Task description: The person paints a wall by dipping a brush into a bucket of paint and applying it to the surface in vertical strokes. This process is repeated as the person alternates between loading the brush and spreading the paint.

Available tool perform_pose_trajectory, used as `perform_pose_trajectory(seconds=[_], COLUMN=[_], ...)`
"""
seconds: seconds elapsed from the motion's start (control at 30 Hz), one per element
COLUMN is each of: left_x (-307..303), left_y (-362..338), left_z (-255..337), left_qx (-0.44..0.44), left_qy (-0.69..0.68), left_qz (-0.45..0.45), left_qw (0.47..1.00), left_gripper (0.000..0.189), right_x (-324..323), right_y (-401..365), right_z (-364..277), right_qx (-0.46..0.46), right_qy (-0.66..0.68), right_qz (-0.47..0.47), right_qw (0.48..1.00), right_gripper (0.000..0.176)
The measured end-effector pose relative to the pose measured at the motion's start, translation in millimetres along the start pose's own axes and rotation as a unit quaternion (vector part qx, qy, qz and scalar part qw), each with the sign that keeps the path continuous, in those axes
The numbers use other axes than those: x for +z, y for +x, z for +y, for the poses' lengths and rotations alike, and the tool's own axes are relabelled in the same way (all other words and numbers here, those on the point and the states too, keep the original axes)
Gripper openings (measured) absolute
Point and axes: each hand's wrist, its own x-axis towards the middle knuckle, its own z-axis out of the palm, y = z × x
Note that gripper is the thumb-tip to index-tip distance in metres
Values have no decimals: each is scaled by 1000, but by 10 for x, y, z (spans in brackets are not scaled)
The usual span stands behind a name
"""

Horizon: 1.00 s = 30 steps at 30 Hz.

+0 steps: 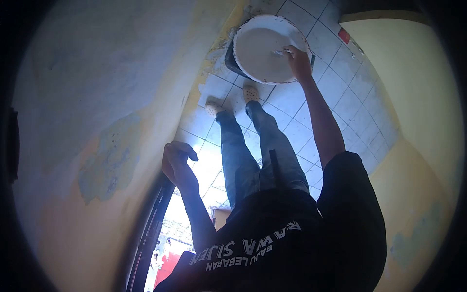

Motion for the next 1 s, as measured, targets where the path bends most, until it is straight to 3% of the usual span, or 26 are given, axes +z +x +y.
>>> perform_pose_trajectory(seconds=[0.1,0.2,0.3,0.4,0.53,0.63,0.73,0.87,1.0], left_x=[-8,20,75,124,152,99,67,126,100], left_y=[-32,-65,-98,-91,-127,-132,-118,-106,-194], left_z=[35,83,147,152,187,156,184,223,268], left_qx=[11,21,16,16,2,9,7,12,19], left_qy=[-3,1,18,50,51,43,47,39,55], left_qz=[-5,-9,-7,-14,-5,1,-2,-12,-25], left_qw=[1000,1000,1000,999,999,999,999,999,998], left_gripper=[50,50,52,53,53,52,52,51,51], right_x=[-115,-172,-85,90,259,98,-99,-173,-101], right_y=[2,-23,-28,7,-13,-43,-53,118,273], right_z=[-91,-104,-49,48,134,10,-67,40,3], right_qx=[34,92,64,36,-22,-13,62,94,75], right_qy=[41,167,146,35,-7,10,140,318,233], right_qz=[27,37,37,-1,-2,13,-18,-65,-133], right_qw=[998,981,986,999,1000,1000,988,941,960], right_gripper=[18,18,18,18,20,19,18,21,26])
